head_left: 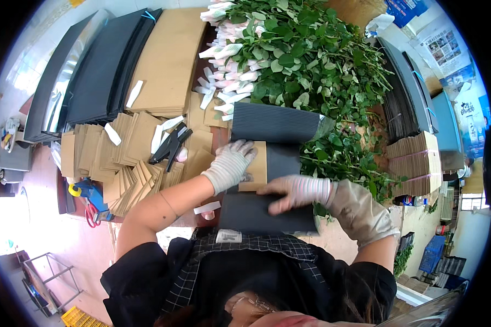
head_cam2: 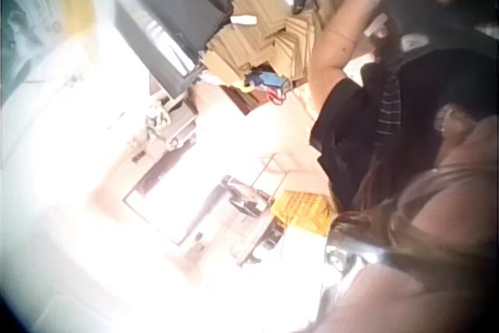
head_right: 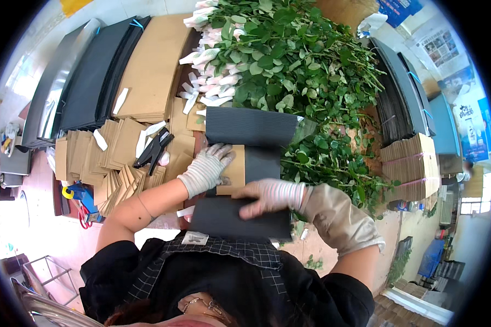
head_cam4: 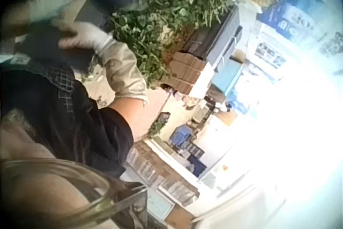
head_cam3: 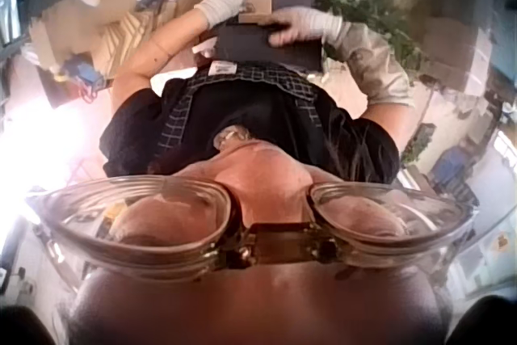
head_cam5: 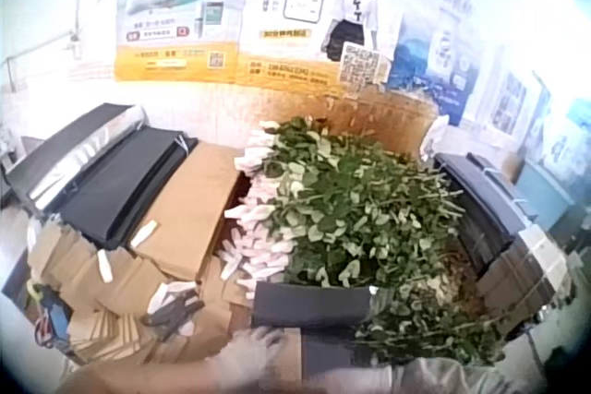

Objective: The person picks up individual roses from a large pile, places them one at a time into a black foam holder to create a row, and then uses a hand stapler to secure the arrangement.

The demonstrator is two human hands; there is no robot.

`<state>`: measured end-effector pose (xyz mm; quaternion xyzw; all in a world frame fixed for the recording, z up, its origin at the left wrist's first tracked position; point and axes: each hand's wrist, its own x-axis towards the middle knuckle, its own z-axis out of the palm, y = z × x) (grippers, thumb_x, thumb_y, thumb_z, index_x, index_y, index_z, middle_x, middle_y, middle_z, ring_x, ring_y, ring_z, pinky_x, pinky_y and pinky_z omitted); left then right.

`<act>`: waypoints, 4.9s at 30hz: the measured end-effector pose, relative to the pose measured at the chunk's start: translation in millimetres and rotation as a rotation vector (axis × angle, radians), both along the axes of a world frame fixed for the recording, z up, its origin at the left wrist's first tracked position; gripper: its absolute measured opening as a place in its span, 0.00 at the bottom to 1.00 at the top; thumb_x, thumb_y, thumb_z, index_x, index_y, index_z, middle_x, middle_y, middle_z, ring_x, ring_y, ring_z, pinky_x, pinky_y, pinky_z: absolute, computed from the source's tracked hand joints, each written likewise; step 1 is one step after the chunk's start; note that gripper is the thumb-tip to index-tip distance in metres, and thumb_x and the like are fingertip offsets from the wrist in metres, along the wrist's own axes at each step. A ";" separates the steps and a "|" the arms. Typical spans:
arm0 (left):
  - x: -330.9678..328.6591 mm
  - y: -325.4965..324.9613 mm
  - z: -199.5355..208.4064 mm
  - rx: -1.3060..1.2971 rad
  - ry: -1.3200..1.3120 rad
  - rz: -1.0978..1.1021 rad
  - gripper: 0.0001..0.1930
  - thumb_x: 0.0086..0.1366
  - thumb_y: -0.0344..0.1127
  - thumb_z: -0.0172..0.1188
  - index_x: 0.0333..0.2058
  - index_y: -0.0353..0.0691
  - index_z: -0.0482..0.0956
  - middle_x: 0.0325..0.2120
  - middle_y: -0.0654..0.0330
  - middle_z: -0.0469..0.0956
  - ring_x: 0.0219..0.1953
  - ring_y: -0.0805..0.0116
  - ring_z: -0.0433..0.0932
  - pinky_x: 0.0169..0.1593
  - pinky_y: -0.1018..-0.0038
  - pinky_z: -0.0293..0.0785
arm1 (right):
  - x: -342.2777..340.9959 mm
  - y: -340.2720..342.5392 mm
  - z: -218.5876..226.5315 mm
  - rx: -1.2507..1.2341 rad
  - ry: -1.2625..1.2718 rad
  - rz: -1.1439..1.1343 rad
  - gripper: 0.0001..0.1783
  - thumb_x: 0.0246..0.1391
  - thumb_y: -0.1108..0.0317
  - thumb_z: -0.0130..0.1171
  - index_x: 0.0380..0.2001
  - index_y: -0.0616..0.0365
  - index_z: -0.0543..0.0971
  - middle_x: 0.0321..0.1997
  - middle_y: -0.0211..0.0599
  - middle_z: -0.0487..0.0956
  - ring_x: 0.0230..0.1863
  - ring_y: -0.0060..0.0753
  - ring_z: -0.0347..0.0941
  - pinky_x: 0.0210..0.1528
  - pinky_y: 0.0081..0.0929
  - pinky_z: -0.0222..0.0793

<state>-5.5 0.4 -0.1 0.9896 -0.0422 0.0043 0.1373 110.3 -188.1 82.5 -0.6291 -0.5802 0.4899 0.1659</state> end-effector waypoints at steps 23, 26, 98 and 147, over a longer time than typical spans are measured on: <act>3.7 -14.9 32.1 -0.157 0.445 -0.024 0.47 0.43 0.53 0.71 0.62 0.48 0.62 0.64 0.42 0.48 0.66 0.39 0.43 0.65 0.47 0.47 | 187.5 116.7 48.2 0.796 -1.321 -0.023 0.21 0.44 0.72 0.59 0.45 0.44 0.76 0.40 0.30 0.78 0.48 0.35 0.74 0.53 0.34 0.70; 1.6 -17.9 36.3 -0.132 0.338 -0.013 0.42 0.44 0.48 0.71 0.58 0.45 0.65 0.62 0.44 0.54 0.65 0.42 0.49 0.63 0.53 0.52 | 197.9 41.9 104.8 0.698 -1.379 -0.214 0.20 0.44 0.71 0.59 0.44 0.45 0.77 0.37 0.30 0.77 0.44 0.35 0.73 0.50 0.33 0.69; -6.0 -3.8 19.0 -0.360 0.149 -0.286 0.12 0.48 0.46 0.63 0.31 0.52 0.84 0.34 0.62 0.76 0.44 0.58 0.71 0.49 0.61 0.67 | 176.6 104.0 24.4 -0.197 -1.002 0.272 0.11 0.49 0.70 0.55 0.38 0.55 0.73 0.24 0.42 0.74 0.27 0.47 0.74 0.29 0.41 0.71; -29.5 31.7 4.5 -0.364 0.144 -0.107 0.11 0.51 0.41 0.61 0.31 0.42 0.76 0.27 0.58 0.73 0.36 0.57 0.73 0.42 0.64 0.69 | 4.3 16.0 -48.2 0.090 -0.615 0.088 0.10 0.49 0.60 0.57 0.31 0.52 0.76 0.24 0.36 0.74 0.28 0.43 0.73 0.32 0.40 0.69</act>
